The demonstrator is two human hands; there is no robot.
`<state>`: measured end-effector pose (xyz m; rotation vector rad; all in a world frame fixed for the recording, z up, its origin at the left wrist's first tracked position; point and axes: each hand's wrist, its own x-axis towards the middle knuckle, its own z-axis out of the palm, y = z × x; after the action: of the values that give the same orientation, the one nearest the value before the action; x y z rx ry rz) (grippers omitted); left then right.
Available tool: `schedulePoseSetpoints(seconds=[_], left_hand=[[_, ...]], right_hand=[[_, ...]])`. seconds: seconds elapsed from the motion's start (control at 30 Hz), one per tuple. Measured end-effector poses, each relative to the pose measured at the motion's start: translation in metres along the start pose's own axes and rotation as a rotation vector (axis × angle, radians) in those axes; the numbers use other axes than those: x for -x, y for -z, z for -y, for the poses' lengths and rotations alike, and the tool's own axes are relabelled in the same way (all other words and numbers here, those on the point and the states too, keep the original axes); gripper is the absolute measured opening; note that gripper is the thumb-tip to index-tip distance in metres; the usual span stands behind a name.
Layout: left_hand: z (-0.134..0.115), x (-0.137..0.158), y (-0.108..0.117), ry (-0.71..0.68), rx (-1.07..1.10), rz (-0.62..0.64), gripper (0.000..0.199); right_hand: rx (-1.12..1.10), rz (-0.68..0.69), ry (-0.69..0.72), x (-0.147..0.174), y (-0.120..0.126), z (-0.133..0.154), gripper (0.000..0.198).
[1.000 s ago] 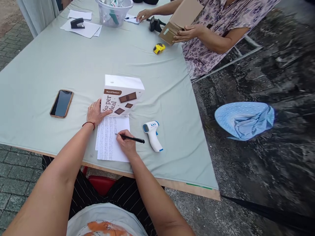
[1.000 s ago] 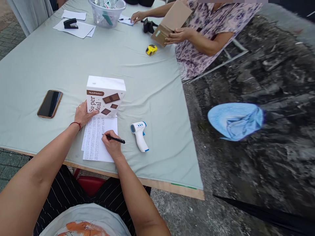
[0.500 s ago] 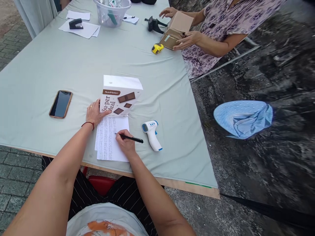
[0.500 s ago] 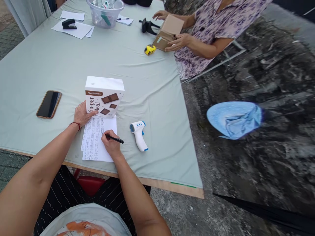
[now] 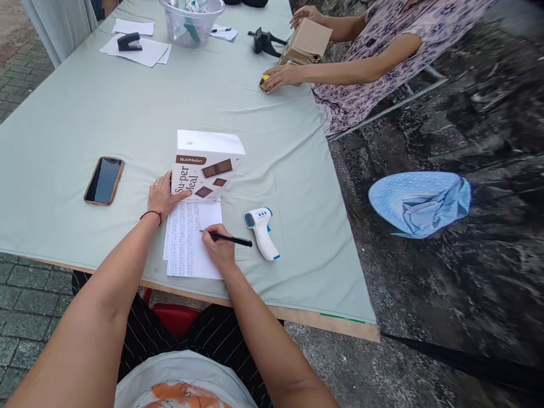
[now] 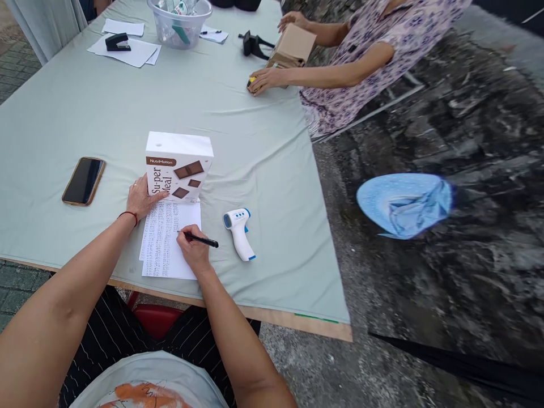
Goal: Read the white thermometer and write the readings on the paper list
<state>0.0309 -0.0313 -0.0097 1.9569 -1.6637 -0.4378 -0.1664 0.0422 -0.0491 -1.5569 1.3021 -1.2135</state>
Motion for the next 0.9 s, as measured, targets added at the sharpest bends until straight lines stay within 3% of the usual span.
schedulePoseSetpoints(seconds=[0.9], left_hand=[[-0.0009, -0.0001, 0.0010, -0.003, -0.009, 0.008, 0.068]], right_hand=[[-0.015, -0.038, -0.048, -0.0005, 0.0000, -0.0015, 0.015]])
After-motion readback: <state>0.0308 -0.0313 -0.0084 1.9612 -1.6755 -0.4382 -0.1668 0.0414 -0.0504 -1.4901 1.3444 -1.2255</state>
